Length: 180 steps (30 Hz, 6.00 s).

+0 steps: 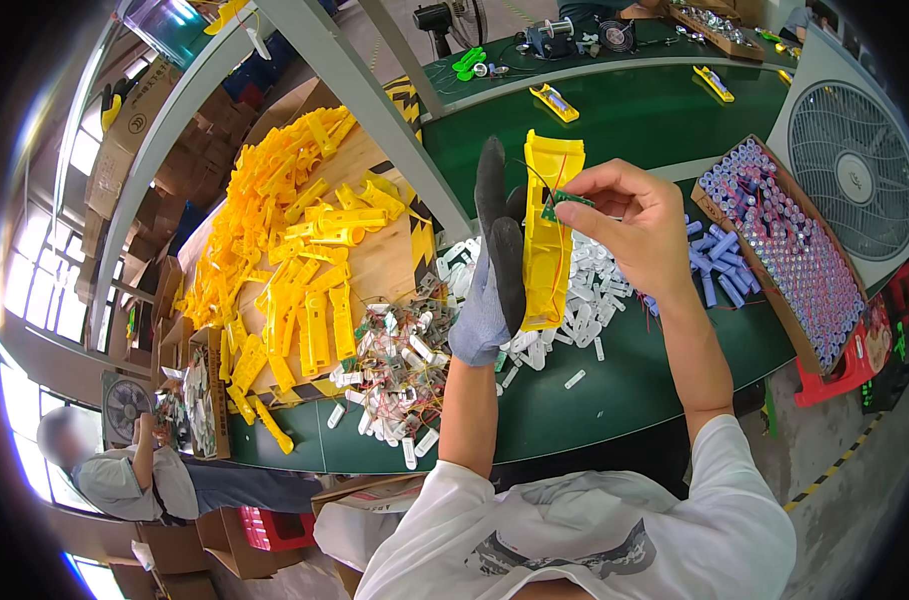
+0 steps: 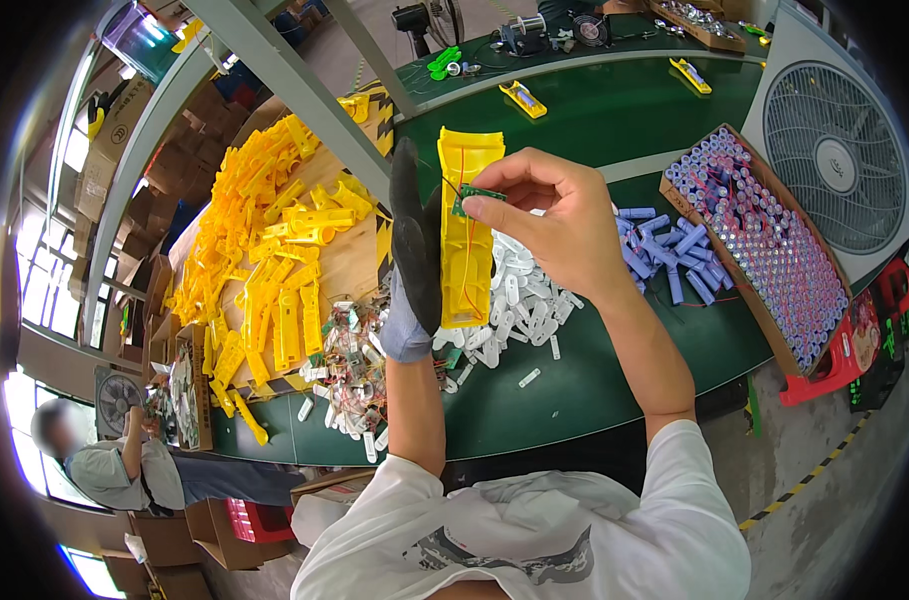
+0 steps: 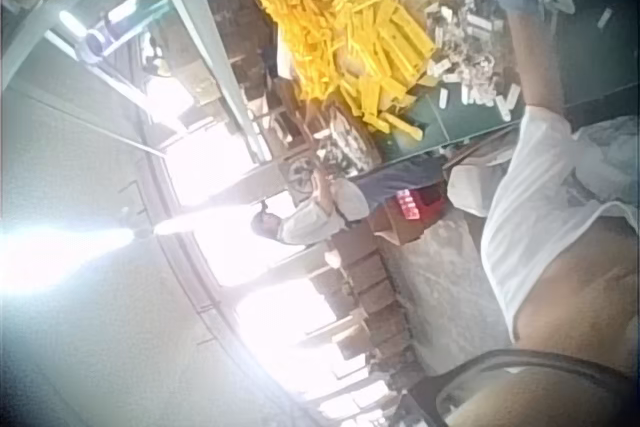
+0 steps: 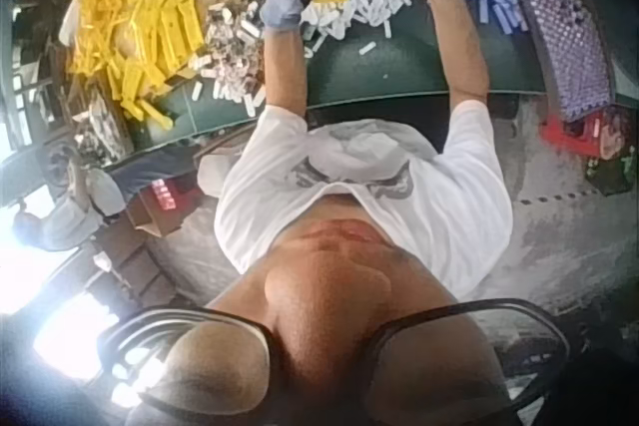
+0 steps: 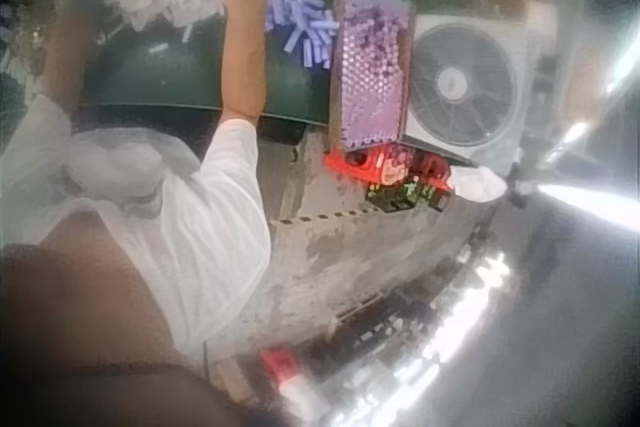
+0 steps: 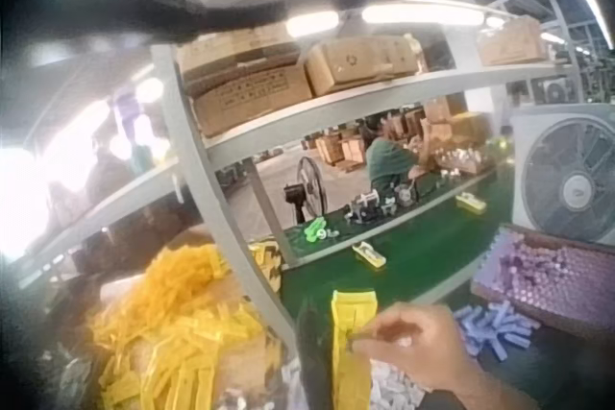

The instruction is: Assembling electronic components into yellow plastic casings on a factory line.

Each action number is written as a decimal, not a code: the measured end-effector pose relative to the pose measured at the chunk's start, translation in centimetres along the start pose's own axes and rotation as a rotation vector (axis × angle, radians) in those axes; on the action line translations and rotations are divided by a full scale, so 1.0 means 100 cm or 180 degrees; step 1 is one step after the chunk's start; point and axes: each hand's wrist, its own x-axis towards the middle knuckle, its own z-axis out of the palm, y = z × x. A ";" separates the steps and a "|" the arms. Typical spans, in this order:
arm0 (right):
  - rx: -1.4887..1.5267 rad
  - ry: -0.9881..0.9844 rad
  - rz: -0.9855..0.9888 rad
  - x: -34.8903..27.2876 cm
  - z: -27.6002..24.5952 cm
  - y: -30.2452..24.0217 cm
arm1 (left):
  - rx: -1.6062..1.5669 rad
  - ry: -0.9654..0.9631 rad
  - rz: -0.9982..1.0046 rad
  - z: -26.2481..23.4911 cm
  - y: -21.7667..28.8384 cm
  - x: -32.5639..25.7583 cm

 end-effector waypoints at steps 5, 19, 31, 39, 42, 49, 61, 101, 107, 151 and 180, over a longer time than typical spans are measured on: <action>-0.0497 0.0252 -0.0669 0.003 -0.002 0.008 | 0.0372 -0.0007 0.0054 0.011 0.005 0.004; -0.0374 0.0132 -0.0699 0.002 -0.006 0.008 | 0.0650 0.0361 0.0054 0.015 -0.002 0.003; -0.1173 0.0136 -0.0858 0.000 -0.001 0.004 | 0.0576 0.0942 0.0324 0.019 0.003 0.012; -0.1815 0.0093 -0.1056 -0.002 0.006 0.002 | 0.1057 0.1005 0.0514 0.022 0.000 0.010; -0.1645 0.0014 -0.0958 -0.003 0.005 0.009 | 0.0948 0.0936 0.0516 0.025 0.000 0.009; -0.1052 0.0038 -0.0823 -0.003 0.016 0.022 | 0.1594 0.1147 0.0896 0.021 -0.001 0.007; -0.0877 0.0282 -0.0830 0.000 0.022 0.038 | 0.1369 0.0901 0.0961 0.013 0.000 0.009; -0.1416 -0.1945 0.0383 0.014 -0.038 -0.006 | 0.1531 0.1592 -0.0504 -0.026 0.040 -0.001; -0.1406 -0.1803 0.0247 0.008 -0.045 -0.015 | 0.1438 0.1452 -0.0640 -0.032 0.041 -0.007; -0.1069 -0.3039 0.1433 -0.135 -0.071 0.033 | 0.3669 -0.0268 0.0323 0.037 -0.063 -0.163; -0.2510 -0.0327 0.1382 -0.155 -0.032 0.109 | 0.3389 0.0282 -0.0057 0.013 -0.098 -0.195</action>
